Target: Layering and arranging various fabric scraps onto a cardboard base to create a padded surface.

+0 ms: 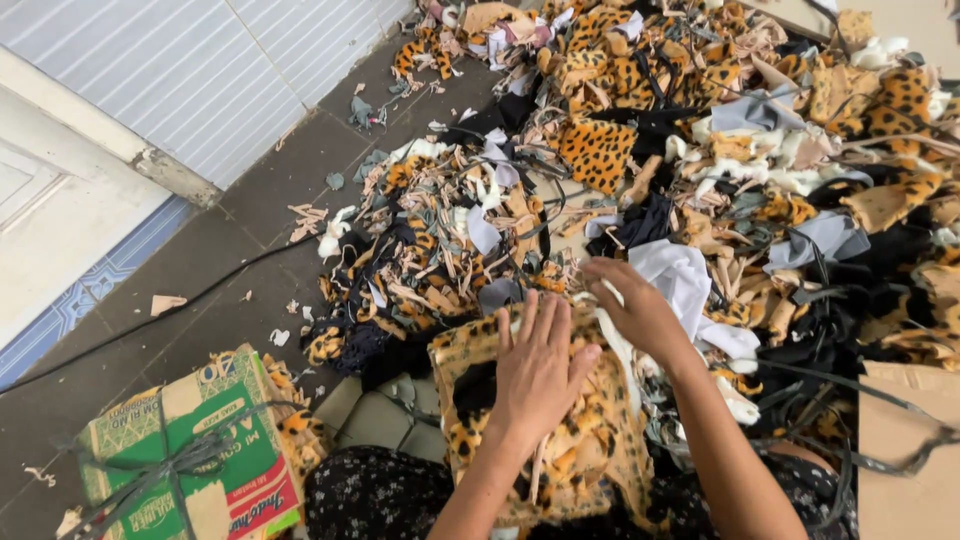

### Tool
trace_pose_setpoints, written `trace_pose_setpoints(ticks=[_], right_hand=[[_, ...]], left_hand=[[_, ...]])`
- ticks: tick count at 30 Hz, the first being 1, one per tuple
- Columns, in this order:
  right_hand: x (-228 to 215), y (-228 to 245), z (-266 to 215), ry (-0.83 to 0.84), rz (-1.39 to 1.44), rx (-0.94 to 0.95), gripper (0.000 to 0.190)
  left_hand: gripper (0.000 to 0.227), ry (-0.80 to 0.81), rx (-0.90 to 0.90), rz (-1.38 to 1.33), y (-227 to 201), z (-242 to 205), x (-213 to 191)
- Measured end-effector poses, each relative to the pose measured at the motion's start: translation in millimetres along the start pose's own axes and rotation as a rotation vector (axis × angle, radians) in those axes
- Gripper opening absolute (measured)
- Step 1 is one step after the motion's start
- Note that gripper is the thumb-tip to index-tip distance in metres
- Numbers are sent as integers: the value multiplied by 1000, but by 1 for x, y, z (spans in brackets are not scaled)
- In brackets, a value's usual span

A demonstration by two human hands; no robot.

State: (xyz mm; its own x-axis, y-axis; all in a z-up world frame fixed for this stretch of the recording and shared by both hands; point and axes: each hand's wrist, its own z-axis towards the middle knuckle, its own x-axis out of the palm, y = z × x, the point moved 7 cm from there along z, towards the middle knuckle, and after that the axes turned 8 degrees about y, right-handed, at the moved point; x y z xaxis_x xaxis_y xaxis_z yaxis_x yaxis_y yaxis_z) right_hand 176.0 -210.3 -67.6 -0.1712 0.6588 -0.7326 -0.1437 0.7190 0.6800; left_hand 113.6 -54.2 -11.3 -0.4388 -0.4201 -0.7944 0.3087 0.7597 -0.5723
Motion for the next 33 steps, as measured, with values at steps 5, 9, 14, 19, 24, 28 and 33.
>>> trace_pose_setpoints(ticks=[5,9,14,19,24,28,33], right_hand=[[7,-93,86,-28,300,397,35],[36,-186,165,-45,364,498,44],[38,-202,190,-166,453,634,39],[30,-183,188,-108,365,690,41],[44,-214,200,-180,469,686,39],[53,-210,189,-158,755,615,46],[50,-134,161,-97,1028,483,33]], left_hand=[[72,86,27,-4,-6,-1,3],[70,157,33,-4,7,2,25],[68,269,75,-48,16,18,26],[60,323,171,-85,14,118,-23],[59,54,9,-261,126,310,22],[70,162,-261,-698,138,303,36],[79,88,-493,-1192,151,294,80]])
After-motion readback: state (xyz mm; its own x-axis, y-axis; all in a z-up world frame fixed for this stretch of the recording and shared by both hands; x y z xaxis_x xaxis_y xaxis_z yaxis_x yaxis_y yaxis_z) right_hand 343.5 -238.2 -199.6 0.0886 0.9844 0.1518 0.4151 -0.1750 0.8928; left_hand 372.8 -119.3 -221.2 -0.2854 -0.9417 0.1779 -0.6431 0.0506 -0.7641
